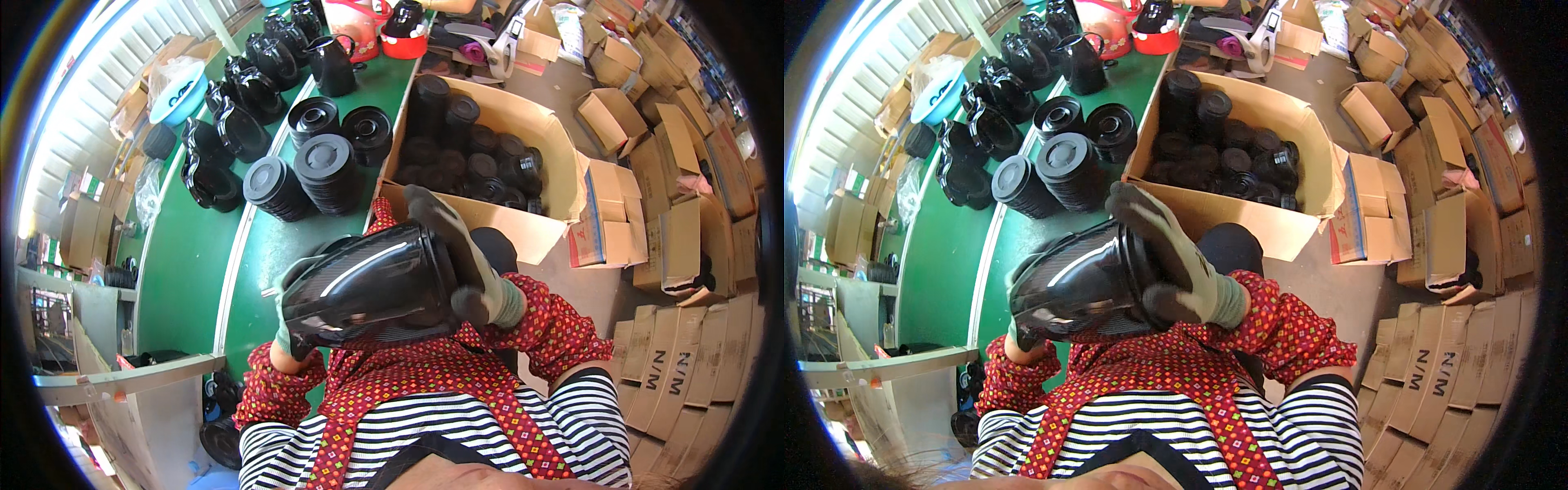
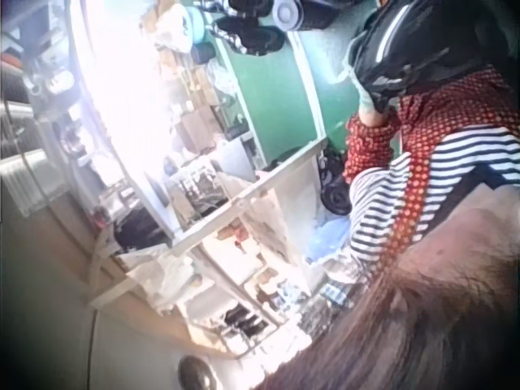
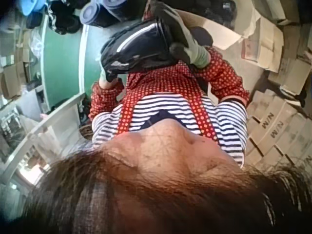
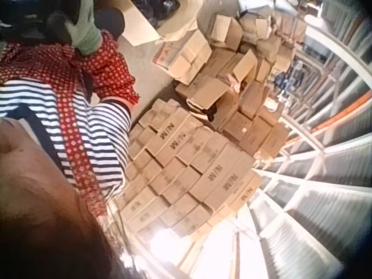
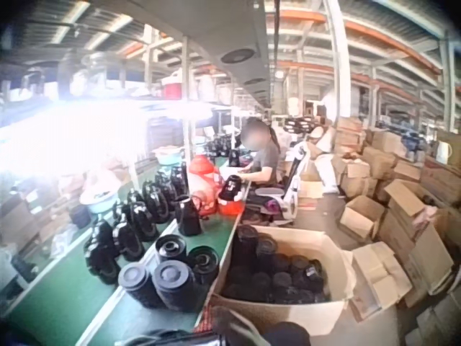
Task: The person repeatedly picks up black plastic parts from a green table, inserts a metal rod into each part, and places the assembled units into a cardboard box. The person handles the parts one at a time and continues the process throughout the clip.
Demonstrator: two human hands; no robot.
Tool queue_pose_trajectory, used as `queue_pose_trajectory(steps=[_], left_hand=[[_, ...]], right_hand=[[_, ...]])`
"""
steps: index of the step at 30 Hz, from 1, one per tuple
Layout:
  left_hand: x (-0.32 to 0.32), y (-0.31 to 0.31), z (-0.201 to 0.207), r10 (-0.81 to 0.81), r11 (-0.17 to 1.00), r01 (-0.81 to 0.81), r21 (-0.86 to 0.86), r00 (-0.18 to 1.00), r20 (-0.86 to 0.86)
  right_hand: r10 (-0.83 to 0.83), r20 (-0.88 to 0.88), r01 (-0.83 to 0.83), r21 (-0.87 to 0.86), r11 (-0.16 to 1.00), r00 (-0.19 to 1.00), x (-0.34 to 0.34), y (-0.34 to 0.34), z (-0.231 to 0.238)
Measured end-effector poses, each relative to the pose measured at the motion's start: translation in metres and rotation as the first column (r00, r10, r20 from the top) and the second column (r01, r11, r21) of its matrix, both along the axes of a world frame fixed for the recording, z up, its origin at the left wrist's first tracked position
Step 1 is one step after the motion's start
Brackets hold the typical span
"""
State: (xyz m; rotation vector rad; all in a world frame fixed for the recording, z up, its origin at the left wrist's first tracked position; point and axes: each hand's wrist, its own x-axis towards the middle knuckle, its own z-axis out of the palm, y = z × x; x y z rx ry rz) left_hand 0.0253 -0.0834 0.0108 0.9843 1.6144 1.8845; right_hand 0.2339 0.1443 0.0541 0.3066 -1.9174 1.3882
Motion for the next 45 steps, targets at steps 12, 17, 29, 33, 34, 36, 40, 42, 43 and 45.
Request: queue_pose_trajectory(steps=[12, 17, 29, 33, 34, 36, 40, 42, 43, 45], left_hand=[[-0.012, 0.001, -0.032, -0.303, 0.951, 0.262, -0.166, 0.898, -0.32], [0.016, 0.037, 0.067, 0.042, 0.999, 0.006, 0.049, 0.415, -0.909], [0.024, -0.035, 0.043, 0.126, 0.99, -0.142, 0.018, 0.802, -0.583], [0.045, -0.107, 0.091, 0.201, 0.919, -0.393, -0.01, 0.492, -0.847], [0.048, -0.123, 0.097, 0.125, 0.915, -0.402, -0.025, 0.341, -0.932], [0.041, -0.15, 0.068, 0.335, 0.875, -0.479, -0.076, 0.71, -0.619], [0.046, -0.182, -0.051, 0.374, 0.913, -0.319, -0.256, 0.904, 0.209], [0.057, -0.18, -0.063, 0.311, 0.943, -0.243, -0.227, 0.885, 0.347], [0.061, -0.175, -0.068, 0.284, 0.953, -0.219, -0.207, 0.881, 0.379], [0.055, -0.157, -0.063, 0.239, 0.965, -0.185, -0.183, 0.911, 0.336]], right_hand=[[0.316, 0.15, -0.121, -0.707, 0.696, 0.937, 0.026, -0.01, -0.019], [0.207, 0.29, 0.155, -0.854, 0.497, 0.934, 0.023, -0.019, -0.022], [-0.124, 0.473, 0.173, -0.061, 0.983, 0.872, -0.019, -0.035, -0.05], [-0.013, 0.435, 0.0, 0.028, 1.0, 0.9, -0.046, -0.054, -0.042], [-0.005, 0.424, -0.017, 0.049, 0.999, 0.906, -0.051, -0.057, -0.039], [0.012, 0.41, -0.052, 0.086, 0.995, 0.912, -0.057, -0.061, -0.029], [0.067, 0.39, -0.128, 0.133, 0.983, 0.919, -0.065, -0.069, -0.032], [0.086, 0.381, -0.155, 0.153, 0.976, 0.921, -0.068, -0.074, -0.03], [0.087, 0.384, -0.164, 0.171, 0.971, 0.919, -0.064, -0.075, -0.028], [0.06, 0.366, -0.142, 0.201, 0.969, 0.929, -0.059, -0.075, -0.025]])
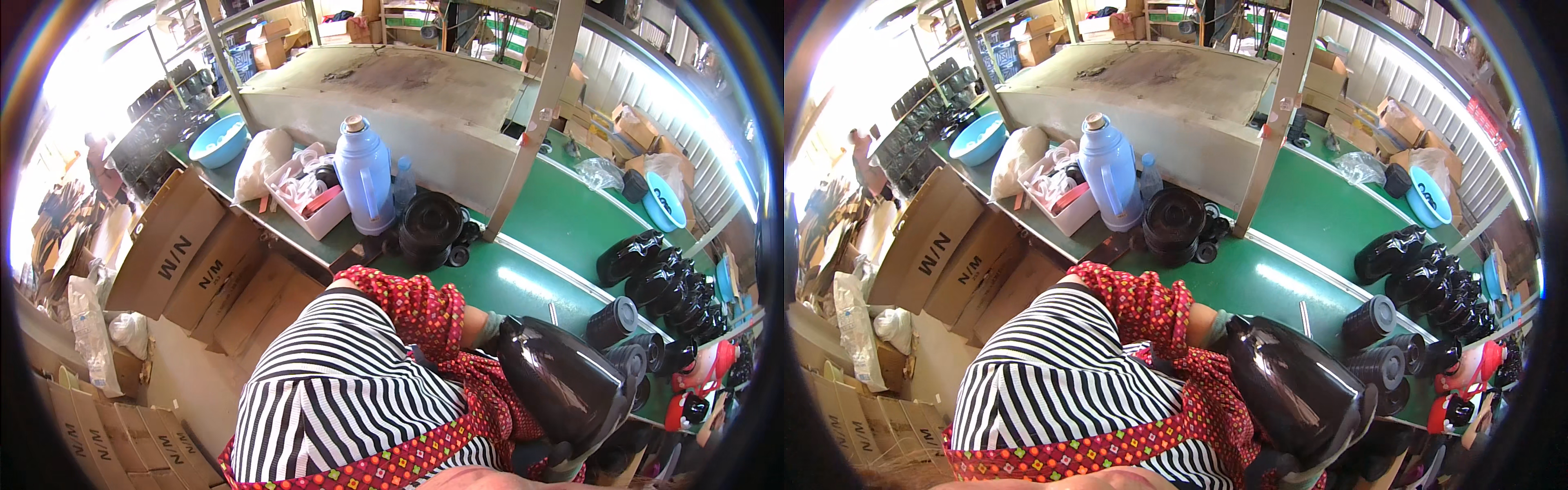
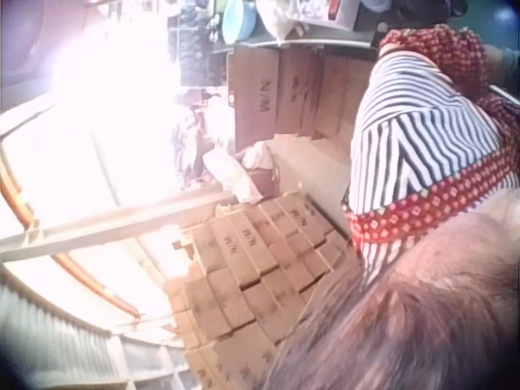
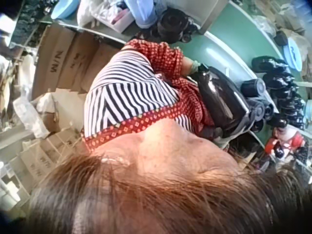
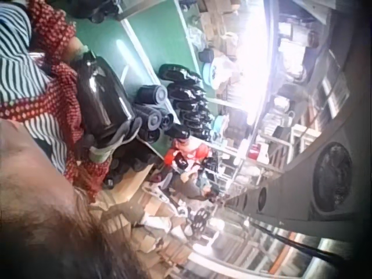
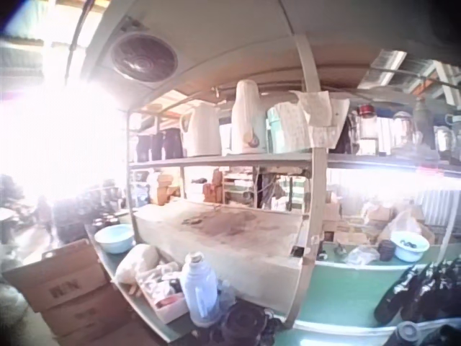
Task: The person repeatedly picks up black plastic parts from a green table, inserts a metal rod into each part, and places the assembled units into a cardboard box. The person handles the parts one at a time and continues the process throughout the clip.
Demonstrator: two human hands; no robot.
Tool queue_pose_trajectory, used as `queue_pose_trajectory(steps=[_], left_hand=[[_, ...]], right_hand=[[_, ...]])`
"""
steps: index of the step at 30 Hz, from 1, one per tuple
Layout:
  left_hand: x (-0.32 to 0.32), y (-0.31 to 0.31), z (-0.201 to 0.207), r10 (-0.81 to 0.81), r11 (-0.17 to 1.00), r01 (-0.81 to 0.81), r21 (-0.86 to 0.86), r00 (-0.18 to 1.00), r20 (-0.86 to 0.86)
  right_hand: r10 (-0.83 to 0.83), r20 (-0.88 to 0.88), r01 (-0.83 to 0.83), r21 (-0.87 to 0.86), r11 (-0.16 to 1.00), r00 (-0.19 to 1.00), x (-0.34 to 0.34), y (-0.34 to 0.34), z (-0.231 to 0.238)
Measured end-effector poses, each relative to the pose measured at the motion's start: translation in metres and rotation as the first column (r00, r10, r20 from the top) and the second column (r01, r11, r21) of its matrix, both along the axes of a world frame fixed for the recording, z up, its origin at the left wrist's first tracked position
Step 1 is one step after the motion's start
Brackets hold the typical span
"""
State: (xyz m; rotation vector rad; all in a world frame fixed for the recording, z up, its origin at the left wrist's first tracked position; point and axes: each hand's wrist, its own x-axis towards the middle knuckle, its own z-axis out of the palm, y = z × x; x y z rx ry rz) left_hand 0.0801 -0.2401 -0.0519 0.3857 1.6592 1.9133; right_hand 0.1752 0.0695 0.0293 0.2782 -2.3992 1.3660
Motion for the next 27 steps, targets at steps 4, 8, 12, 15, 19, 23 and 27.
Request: queue_pose_trajectory(steps=[4, 8, 12, 15, 19, 23, 27], left_hand=[[-0.03, 0.039, 0.045, 0.055, 0.973, -0.15, -0.174, 0.887, -0.458], [-0.051, 0.062, 0.064, 0.101, 0.938, -0.322, -0.127, 0.608, -0.788], [-0.044, 0.043, 0.053, 0.036, 0.994, -0.063, -0.084, 0.956, -0.292], [-0.044, 0.03, 0.001, -0.291, 0.902, 0.049, 0.428, 0.802, 0.521], [-0.005, 0.088, 0.034, -0.548, 0.799, 0.476, 0.368, 0.829, 0.116], [0.01, 0.119, 0.052, -0.567, 0.79, 0.583, 0.191, 0.813, -0.137], [0.0, 0.149, 0.047, -0.619, 0.757, 0.639, -0.138, 0.634, -0.463]], right_hand=[[0.014, -0.011, -0.013, 0.047, 0.999, 1.0, 0.007, -0.006, 0.0], [-0.025, -0.031, 0.029, 0.105, 0.994, 0.999, 0.024, -0.003, 0.005], [0.044, -0.101, -0.029, 0.143, 0.989, 0.994, 0.037, 0.002, 0.012], [0.231, -0.167, -0.191, 0.225, 0.955, 0.958, 0.037, -0.004, 0.033], [0.254, -0.227, -0.172, 0.328, 0.929, 0.94, 0.037, 0.003, 0.062], [0.221, -0.154, -0.148, 0.384, 0.911, 0.963, 0.053, 0.014, 0.091], [0.078, -0.313, 0.017, 0.29, 0.957, 0.947, 0.064, 0.037, 0.071]])
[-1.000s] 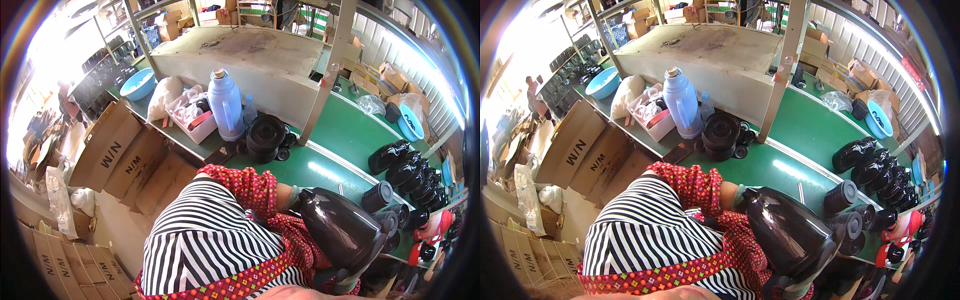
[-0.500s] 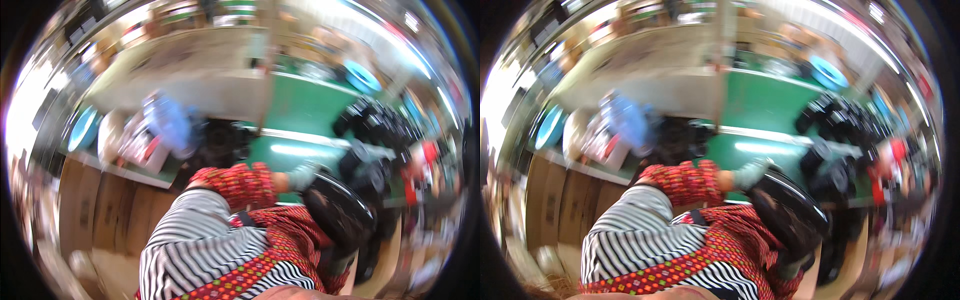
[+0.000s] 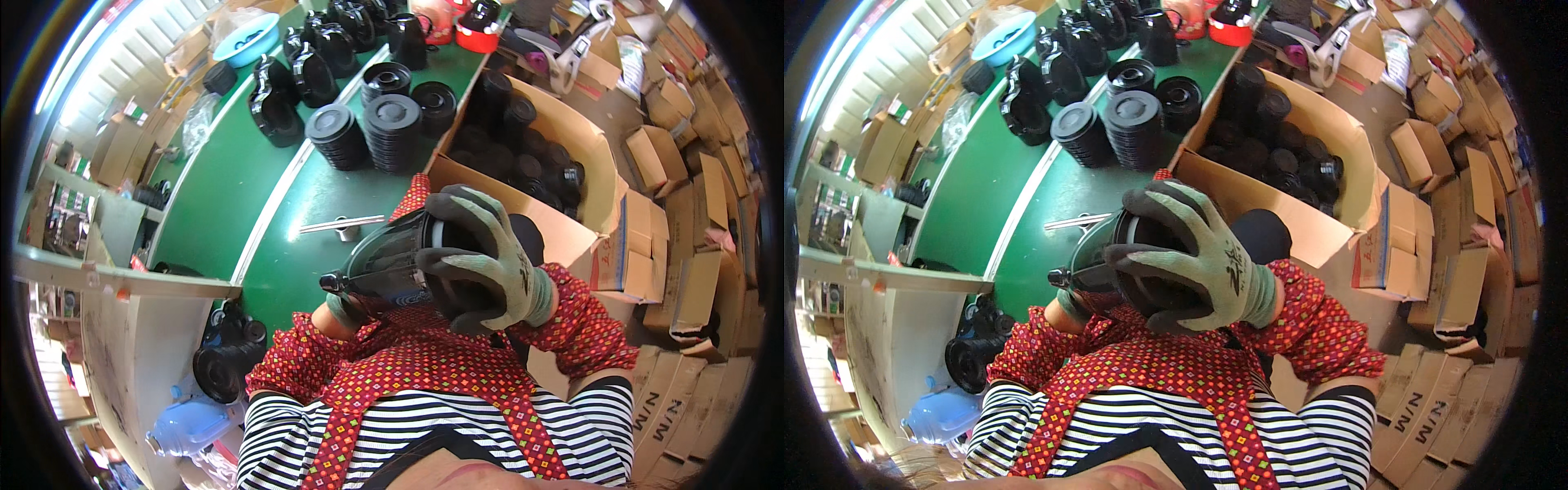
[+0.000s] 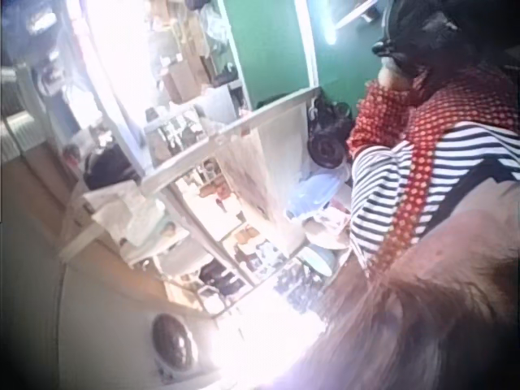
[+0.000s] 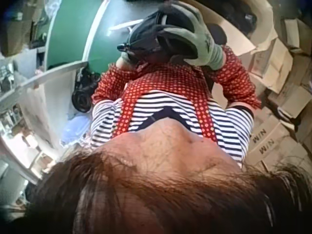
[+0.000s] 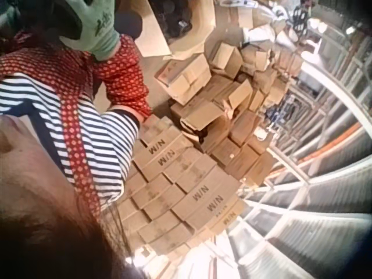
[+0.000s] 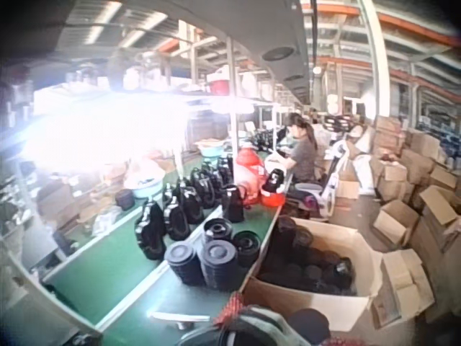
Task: The person repeatedly picks up black plastic parts from a green table, inserts a metal rod into each part, and places the assembled units into a cardboard box. The person handles the parts one at a time and continues the process throughout the clip.
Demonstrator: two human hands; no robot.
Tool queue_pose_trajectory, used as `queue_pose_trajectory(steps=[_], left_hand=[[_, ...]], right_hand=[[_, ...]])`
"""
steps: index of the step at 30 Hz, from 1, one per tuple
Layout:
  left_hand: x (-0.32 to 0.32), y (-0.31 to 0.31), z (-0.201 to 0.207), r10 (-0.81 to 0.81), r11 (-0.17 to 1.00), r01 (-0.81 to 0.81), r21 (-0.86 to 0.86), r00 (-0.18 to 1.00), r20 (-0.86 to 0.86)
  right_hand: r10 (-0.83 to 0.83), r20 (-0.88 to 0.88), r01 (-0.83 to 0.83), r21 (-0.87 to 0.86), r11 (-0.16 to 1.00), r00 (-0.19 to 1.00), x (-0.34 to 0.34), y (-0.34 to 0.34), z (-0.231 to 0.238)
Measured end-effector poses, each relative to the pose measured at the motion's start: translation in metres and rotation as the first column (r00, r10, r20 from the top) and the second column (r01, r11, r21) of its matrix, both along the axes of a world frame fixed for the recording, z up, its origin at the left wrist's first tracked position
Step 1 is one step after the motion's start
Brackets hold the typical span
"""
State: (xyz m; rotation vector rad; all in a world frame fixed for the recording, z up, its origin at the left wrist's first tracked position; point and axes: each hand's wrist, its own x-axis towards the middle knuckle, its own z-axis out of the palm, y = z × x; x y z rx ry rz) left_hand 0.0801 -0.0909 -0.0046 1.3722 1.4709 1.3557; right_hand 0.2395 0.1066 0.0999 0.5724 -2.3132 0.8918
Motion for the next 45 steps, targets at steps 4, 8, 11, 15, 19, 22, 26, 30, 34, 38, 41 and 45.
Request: queue_pose_trajectory(steps=[4, 8, 11, 15, 19, 22, 26, 30, 34, 38, 41, 45], left_hand=[[-0.008, 0.019, -0.019, 0.132, 0.989, -0.016, -0.147, 0.555, 0.821], [-0.07, 0.004, -0.084, -0.047, 0.99, 0.129, -0.056, 0.678, 0.734], [-0.105, -0.011, -0.056, 0.277, 0.921, -0.096, -0.378, 0.843, 0.461], [-0.104, 0.025, 0.075, 0.033, 0.615, -0.532, -0.582, 0.754, -0.655], [-0.079, 0.024, 0.108, -0.033, 0.689, -0.494, -0.53, 0.71, -0.703], [-0.063, 0.012, 0.113, 0.106, 0.848, -0.439, -0.296, 0.688, -0.718], [-0.058, 0.01, 0.086, 0.173, 0.985, -0.115, 0.131, 0.725, -0.666], [-0.044, 0.032, 0.068, 0.098, 0.994, -0.03, 0.11, 0.714, -0.693], [-0.032, 0.048, 0.072, 0.073, 0.996, -0.012, 0.09, 0.707, -0.704], [-0.027, 0.058, 0.074, 0.077, 0.994, -0.001, 0.105, 0.681, -0.728], [-0.027, 0.065, 0.068, 0.083, 0.991, 0.021, 0.129, 0.665, -0.742], [-0.026, 0.071, 0.064, 0.106, 0.985, 0.035, 0.17, 0.653, -0.75]], right_hand=[[-0.227, -0.004, 0.213, -0.323, 0.922, 0.974, 0.014, 0.007, -0.044], [-0.307, 0.108, 0.291, -0.702, 0.65, 0.946, 0.009, -0.003, -0.103], [-0.334, 0.175, 0.353, -0.713, 0.606, 0.926, 0.0, -0.006, -0.132], [-0.314, 0.121, 0.336, -0.369, 0.867, 0.942, -0.012, -0.006, -0.108], [-0.302, 0.196, 0.321, -0.073, 0.944, 0.933, -0.018, -0.008, -0.081], [-0.322, 0.269, 0.374, -0.168, 0.912, 0.908, -0.01, 0.008, -0.078], [-0.276, 0.332, 0.32, -0.086, 0.944, 0.902, 0.003, 0.028, -0.067], [-0.305, 0.24, 0.316, -0.008, 0.949, 0.922, 0.006, 0.031, -0.052], [-0.346, 0.293, 0.248, 0.323, 0.913, 0.891, 0.004, 0.034, -0.02], [-0.371, 0.317, 0.199, 0.464, 0.863, 0.873, -0.003, 0.038, -0.01], [-0.373, 0.301, 0.186, 0.504, 0.844, 0.877, -0.001, 0.041, -0.012], [-0.398, 0.363, 0.202, 0.472, 0.858, 0.843, 0.0, 0.042, -0.013]])
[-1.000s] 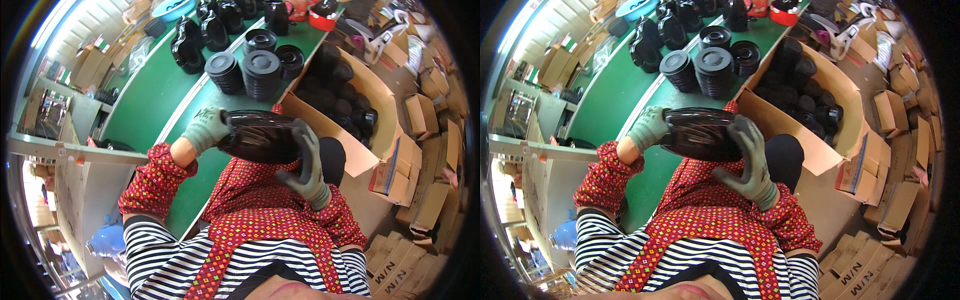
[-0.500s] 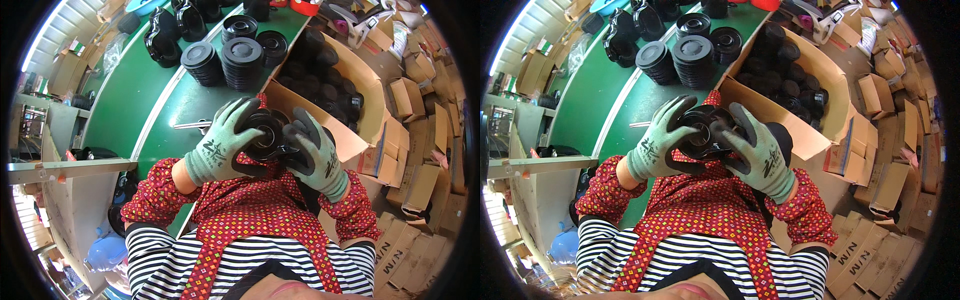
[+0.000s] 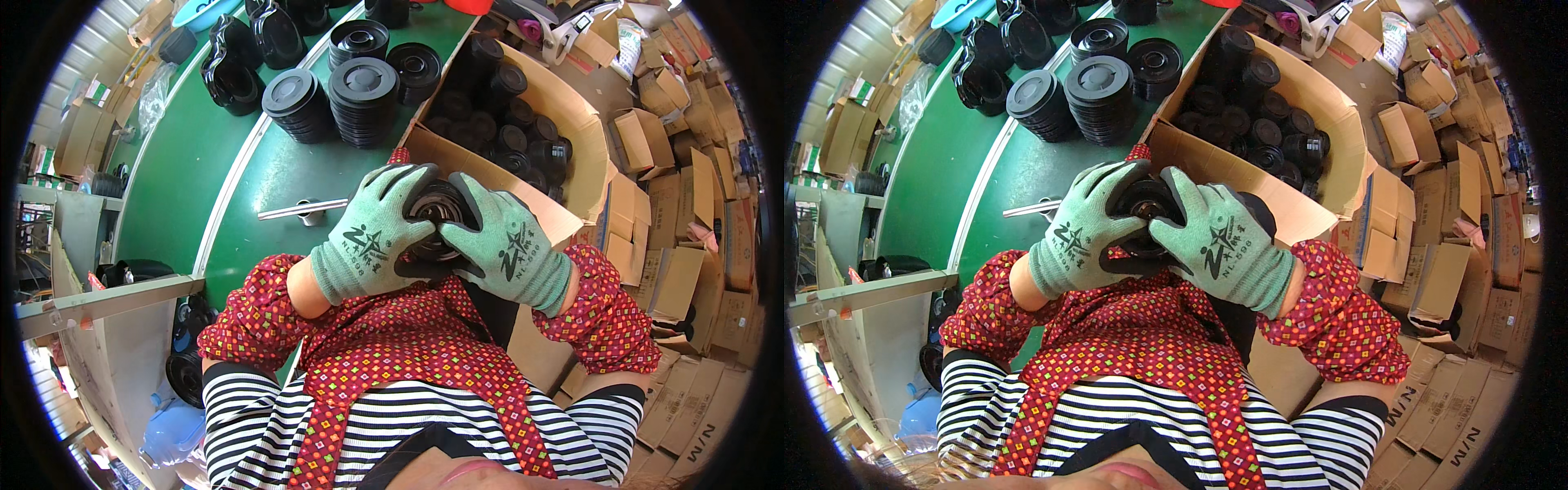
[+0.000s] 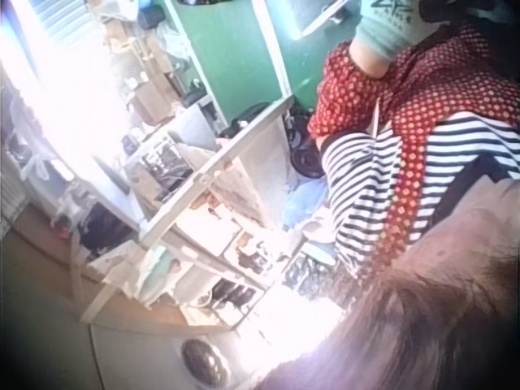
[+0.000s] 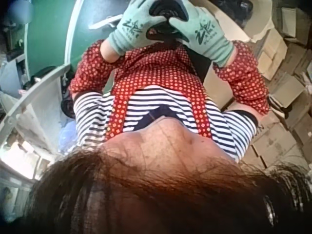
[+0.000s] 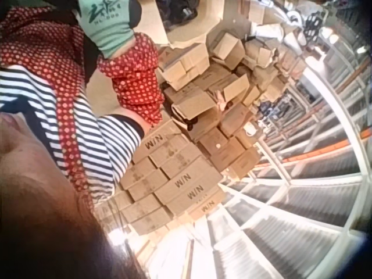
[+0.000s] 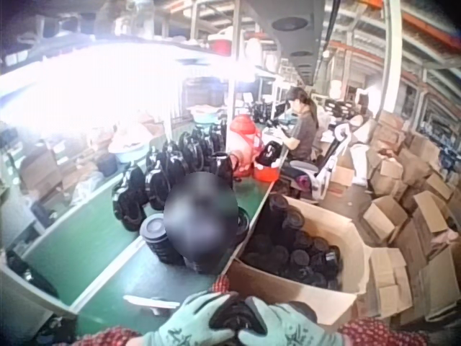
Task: The person repeatedly picks up black plastic parts from a green table, inserts a metal rod into each part, and places the assembled units into a cardboard box. The person handles the parts one at a time and continues the process throughout the clip.
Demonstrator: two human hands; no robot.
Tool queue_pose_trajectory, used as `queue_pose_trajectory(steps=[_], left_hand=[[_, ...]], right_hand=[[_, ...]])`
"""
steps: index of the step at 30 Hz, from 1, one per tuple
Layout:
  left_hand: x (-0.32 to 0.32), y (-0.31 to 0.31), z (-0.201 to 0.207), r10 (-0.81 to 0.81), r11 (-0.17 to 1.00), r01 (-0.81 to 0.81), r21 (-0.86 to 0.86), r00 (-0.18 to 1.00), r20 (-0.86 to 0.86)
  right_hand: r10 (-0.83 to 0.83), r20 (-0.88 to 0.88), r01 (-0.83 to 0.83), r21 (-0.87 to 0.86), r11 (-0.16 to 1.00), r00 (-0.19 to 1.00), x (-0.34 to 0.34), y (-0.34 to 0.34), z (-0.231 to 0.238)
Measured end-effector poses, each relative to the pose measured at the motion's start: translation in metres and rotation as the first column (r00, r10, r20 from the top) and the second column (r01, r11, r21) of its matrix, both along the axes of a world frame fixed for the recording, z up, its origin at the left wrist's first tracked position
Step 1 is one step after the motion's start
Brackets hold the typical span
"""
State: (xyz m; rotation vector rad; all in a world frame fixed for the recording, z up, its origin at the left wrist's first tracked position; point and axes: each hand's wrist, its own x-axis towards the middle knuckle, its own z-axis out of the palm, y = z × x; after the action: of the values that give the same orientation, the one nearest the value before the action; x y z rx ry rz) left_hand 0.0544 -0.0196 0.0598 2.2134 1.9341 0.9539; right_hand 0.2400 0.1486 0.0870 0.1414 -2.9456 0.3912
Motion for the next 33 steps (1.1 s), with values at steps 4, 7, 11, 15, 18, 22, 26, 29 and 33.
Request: queue_pose_trajectory(steps=[4, 7, 11, 15, 18, 22, 26, 29, 33], left_hand=[[-0.007, -0.014, -0.004, 0.088, 0.991, -0.097, 0.094, 0.992, 0.089], [0.004, -0.046, -0.013, 0.24, 0.922, -0.315, 0.225, 0.921, 0.306], [0.039, -0.062, -0.047, 0.113, 0.908, -0.294, 0.299, 0.859, 0.499], [0.064, -0.075, -0.08, -0.102, 0.958, -0.096, 0.269, 0.765, 0.636], [0.054, -0.103, -0.08, -0.005, 1.0, 0.016, -0.006, 0.616, 0.788], [0.062, -0.152, -0.095, 0.294, 0.934, -0.356, 0.017, 0.797, 0.528], [0.051, -0.198, -0.103, 0.518, 0.845, -0.51, -0.16, 0.707, 0.481], [0.018, -0.208, -0.112, 0.615, 0.787, -0.566, -0.248, 0.681, 0.397], [-0.057, -0.192, -0.148, 0.751, 0.66, -0.727, -0.187, 0.644, 0.148]], right_hand=[[-0.073, -0.021, 0.059, -0.397, 0.916, 0.997, -0.003, 0.003, 0.014], [-0.313, -0.006, 0.137, -0.891, 0.433, 0.95, 0.015, 0.01, -0.045], [-0.542, -0.04, 0.294, -0.805, 0.515, 0.839, 0.026, 0.003, -0.103], [-0.477, -0.114, 0.301, -0.643, 0.704, 0.871, -0.006, -0.019, -0.122], [-0.412, -0.138, 0.26, -0.589, 0.765, 0.901, -0.03, -0.032, -0.116], [-0.361, -0.161, 0.213, -0.568, 0.795, 0.919, -0.041, -0.042, -0.11], [-0.333, -0.164, 0.193, -0.554, 0.81, 0.929, -0.044, -0.046, -0.108], [-0.366, -0.136, 0.236, -0.553, 0.799, 0.921, -0.031, -0.04, -0.112], [-0.436, -0.077, 0.317, -0.577, 0.753, 0.897, 0.007, -0.017, -0.125]])
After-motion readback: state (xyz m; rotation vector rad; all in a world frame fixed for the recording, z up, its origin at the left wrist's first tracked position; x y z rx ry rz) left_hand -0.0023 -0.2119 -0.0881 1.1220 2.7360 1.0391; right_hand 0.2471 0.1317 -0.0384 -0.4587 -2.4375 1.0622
